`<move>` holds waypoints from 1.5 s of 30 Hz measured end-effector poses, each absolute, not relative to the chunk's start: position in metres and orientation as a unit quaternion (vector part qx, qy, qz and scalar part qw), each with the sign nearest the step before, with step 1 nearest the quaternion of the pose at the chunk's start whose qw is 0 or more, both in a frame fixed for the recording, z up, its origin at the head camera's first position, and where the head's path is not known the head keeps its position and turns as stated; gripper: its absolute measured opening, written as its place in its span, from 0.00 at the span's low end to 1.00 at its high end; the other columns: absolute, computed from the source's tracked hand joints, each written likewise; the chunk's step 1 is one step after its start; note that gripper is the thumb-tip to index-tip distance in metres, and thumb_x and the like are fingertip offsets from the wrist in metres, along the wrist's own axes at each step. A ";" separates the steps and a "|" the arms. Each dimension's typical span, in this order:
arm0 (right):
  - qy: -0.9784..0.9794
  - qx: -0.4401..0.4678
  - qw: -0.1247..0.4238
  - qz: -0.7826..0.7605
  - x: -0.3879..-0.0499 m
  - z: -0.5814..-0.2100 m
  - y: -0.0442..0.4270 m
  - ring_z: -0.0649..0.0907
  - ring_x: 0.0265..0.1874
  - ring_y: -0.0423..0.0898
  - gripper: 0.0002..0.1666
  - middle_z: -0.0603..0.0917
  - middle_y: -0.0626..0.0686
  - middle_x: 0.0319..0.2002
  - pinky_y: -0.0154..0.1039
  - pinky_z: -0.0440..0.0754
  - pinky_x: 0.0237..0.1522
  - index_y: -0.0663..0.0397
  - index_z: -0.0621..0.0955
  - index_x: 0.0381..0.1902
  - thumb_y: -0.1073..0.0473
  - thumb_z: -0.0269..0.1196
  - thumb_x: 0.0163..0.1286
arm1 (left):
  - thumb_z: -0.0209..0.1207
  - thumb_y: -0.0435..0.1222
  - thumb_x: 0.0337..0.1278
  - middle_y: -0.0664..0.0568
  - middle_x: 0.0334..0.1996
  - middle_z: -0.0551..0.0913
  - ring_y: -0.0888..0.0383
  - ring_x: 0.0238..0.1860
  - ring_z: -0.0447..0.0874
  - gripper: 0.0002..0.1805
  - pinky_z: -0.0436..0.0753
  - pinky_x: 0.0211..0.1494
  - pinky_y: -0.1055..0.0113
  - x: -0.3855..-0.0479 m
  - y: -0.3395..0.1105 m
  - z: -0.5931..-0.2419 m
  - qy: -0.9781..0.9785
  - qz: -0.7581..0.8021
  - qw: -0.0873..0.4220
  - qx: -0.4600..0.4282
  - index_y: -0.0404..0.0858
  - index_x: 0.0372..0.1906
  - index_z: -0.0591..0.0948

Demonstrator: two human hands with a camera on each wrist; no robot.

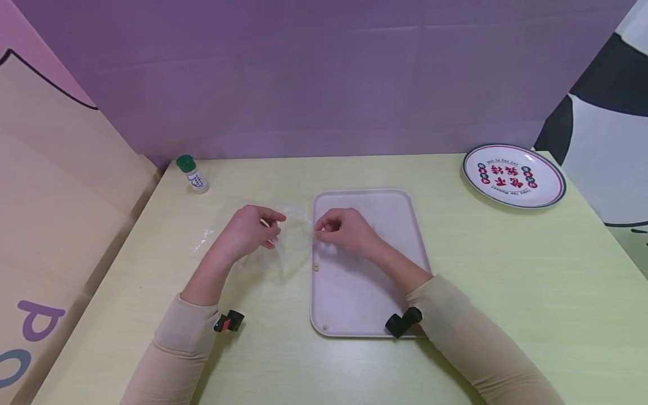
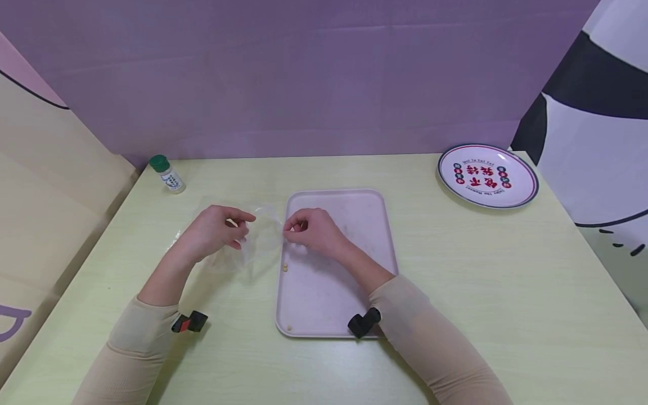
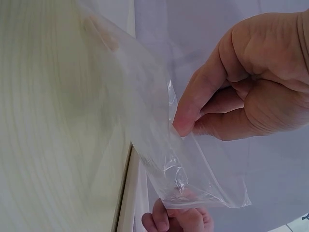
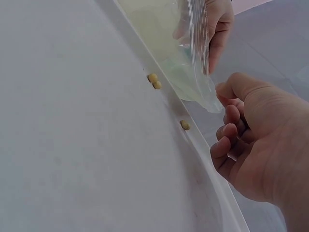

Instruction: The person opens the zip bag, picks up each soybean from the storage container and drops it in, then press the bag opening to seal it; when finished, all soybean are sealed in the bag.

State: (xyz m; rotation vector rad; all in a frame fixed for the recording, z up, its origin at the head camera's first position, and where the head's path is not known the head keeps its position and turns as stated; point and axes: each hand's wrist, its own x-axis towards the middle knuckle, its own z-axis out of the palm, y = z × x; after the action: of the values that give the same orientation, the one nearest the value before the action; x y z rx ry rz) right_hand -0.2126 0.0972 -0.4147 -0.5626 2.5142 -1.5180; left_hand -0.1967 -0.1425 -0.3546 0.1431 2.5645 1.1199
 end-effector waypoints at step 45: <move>0.831 -0.226 0.097 -0.498 -0.213 -0.419 0.096 0.73 0.28 0.43 0.02 0.75 0.47 0.25 0.32 0.69 0.28 0.55 0.88 0.36 0.64 0.70 0.65 | 0.59 0.30 0.68 0.44 0.41 0.79 0.54 0.32 0.87 0.18 0.87 0.46 0.58 -0.198 -0.144 -0.354 0.898 0.402 0.172 0.051 0.34 0.61 0.82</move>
State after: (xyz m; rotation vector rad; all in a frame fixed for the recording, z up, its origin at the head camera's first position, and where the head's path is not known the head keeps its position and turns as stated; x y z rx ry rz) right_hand -0.2130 0.0960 -0.4190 -0.6689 2.4624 -1.4764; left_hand -0.1982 -0.1439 -0.3544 0.1437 2.5486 1.1396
